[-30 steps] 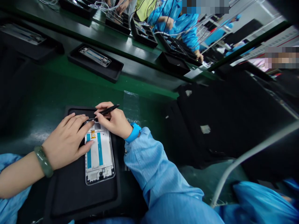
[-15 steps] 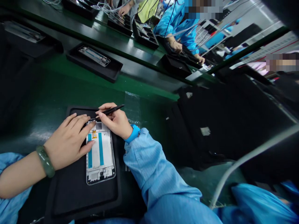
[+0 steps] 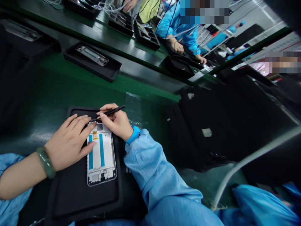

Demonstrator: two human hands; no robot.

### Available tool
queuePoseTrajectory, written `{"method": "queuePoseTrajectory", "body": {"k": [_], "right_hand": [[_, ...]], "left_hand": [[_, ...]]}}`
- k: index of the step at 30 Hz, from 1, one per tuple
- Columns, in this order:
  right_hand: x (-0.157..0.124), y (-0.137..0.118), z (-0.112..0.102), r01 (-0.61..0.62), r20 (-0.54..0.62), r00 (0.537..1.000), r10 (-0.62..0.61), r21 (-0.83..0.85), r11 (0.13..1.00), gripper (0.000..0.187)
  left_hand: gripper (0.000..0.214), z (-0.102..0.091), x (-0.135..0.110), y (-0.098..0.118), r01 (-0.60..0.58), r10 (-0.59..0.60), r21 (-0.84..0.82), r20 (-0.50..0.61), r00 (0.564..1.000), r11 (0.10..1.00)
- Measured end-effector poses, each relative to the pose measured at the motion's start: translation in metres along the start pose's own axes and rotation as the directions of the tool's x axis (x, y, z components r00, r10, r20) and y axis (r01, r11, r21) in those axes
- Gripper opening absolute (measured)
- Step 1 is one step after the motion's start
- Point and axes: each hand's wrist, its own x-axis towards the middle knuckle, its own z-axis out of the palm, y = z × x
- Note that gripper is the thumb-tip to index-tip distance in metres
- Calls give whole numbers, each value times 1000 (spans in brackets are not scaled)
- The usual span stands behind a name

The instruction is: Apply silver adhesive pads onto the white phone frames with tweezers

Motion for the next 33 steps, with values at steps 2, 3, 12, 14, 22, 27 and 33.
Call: {"method": "queuePoseTrajectory", "body": {"k": [2,3,12,14,22,27,33], "right_hand": [[0,1,0,-7,-12,1000,7,11,1000,20],[0,2,0,-9,-14,1000,9,19,1000,20],[0,2,2,-29,-23,999,29,-23,999,21],[0,1,2,-27,-33,999,26,-36,999,20],[0,0,3,14,-45,999,-17,-48,999,18],[-2,0,4,44,-41,998,-46,-56,997,17],[-2,1,3,0,-38,999,-2,-54,999,18]], "left_hand": [[52,0,0,0,4,-4,-1,10,1000,1000],[53,0,0,0,6,-6,-3,14,1000,1000],[52,0,0,0,7,-7,-4,9,1000,1000],[52,0,0,0,3,-3,-1,3,1000,1000],[52,1,-1,0,11,-11,-14,4,1000,1000],[52,1,-1,0,22,-21,-21,18,1000,1000],[52,0,0,0,18,-18,-16,22,1000,1000]]}}
